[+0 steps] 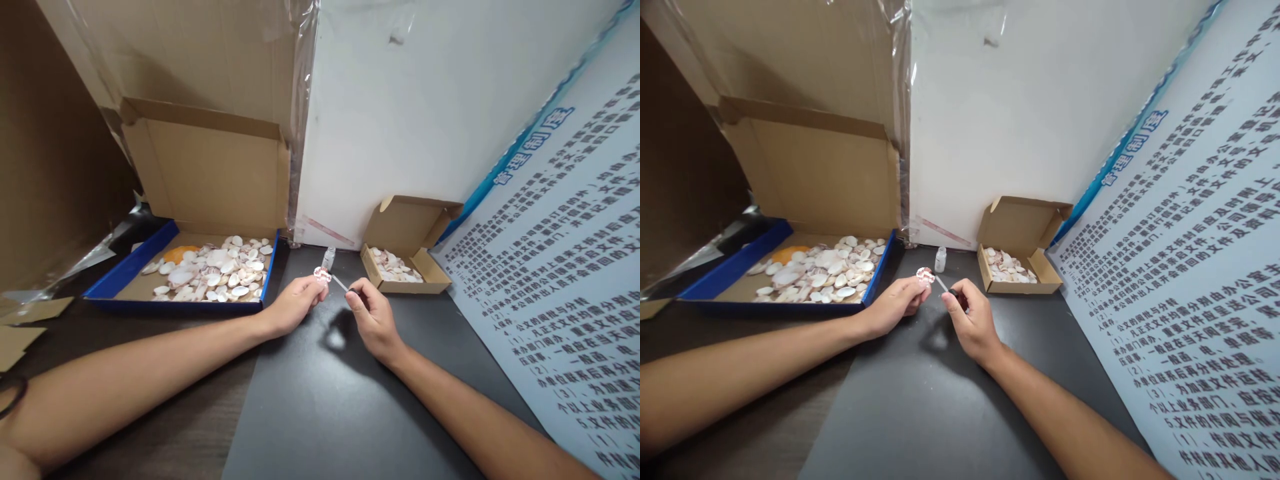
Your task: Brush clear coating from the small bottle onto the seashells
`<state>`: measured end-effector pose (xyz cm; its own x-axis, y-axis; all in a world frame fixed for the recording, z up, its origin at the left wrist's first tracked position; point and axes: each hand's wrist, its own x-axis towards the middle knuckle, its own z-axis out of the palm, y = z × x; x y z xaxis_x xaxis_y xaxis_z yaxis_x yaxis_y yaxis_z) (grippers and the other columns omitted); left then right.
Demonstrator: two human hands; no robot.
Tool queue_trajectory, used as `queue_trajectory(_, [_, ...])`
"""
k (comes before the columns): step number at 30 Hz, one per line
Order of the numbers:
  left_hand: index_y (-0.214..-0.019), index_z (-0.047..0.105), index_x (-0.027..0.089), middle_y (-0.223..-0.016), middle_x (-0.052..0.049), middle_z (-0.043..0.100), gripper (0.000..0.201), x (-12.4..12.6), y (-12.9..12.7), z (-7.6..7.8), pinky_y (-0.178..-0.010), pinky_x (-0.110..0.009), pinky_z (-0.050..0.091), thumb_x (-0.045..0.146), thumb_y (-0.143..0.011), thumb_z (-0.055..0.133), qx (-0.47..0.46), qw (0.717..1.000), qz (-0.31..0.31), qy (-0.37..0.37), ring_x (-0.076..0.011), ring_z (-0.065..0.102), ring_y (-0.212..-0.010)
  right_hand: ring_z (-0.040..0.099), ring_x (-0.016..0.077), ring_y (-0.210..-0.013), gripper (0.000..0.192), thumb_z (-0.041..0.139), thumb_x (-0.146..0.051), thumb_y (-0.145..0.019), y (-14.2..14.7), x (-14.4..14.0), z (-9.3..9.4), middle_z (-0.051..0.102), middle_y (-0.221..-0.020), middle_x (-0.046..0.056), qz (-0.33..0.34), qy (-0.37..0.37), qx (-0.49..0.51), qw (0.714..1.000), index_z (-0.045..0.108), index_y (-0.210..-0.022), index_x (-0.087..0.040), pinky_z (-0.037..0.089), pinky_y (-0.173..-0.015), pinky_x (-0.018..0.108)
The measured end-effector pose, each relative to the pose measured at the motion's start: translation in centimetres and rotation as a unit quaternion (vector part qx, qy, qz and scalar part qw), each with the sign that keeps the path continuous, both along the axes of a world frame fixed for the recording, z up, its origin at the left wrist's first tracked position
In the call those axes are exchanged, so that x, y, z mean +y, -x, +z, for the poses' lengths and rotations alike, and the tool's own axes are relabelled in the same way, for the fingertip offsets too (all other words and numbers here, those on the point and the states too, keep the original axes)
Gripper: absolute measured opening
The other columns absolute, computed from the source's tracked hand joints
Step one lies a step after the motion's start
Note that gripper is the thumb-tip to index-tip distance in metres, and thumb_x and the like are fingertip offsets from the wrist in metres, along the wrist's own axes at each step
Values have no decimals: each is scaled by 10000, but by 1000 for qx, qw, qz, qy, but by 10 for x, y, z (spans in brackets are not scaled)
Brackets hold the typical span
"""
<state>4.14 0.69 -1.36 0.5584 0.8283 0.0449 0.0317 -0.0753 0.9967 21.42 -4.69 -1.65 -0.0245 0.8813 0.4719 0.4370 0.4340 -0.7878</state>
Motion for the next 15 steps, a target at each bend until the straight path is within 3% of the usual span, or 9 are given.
queue_trajectory(3, [-662,433,182,-540,75,282,327,0,0,0,-448,-230,178,421,-883,401,1,1000,-2,4,-78,205,-467,370,115,-579,281,495,-387,-934,0,0,-1,378,-652,-46,-12,-18,12,1000,422,-725,-213,318,-547,247])
queue_trajectory(11, [-648,420,180,-536,78,271,326,1,1,-1,-455,-230,177,401,-888,413,-9,1000,-11,4,-74,208,-469,420,131,-616,184,522,-342,-925,1,-4,1,437,-698,-21,67,-82,-56,993,519,-800,-208,360,-580,267])
queue_trajectory(15, [-645,424,179,-531,77,283,332,1,0,0,-459,-234,186,409,-885,415,-12,1000,-7,1,-75,215,-466,421,131,-599,200,519,-354,-926,1,-5,2,437,-675,-21,103,-66,-77,989,531,-787,-211,360,-563,267])
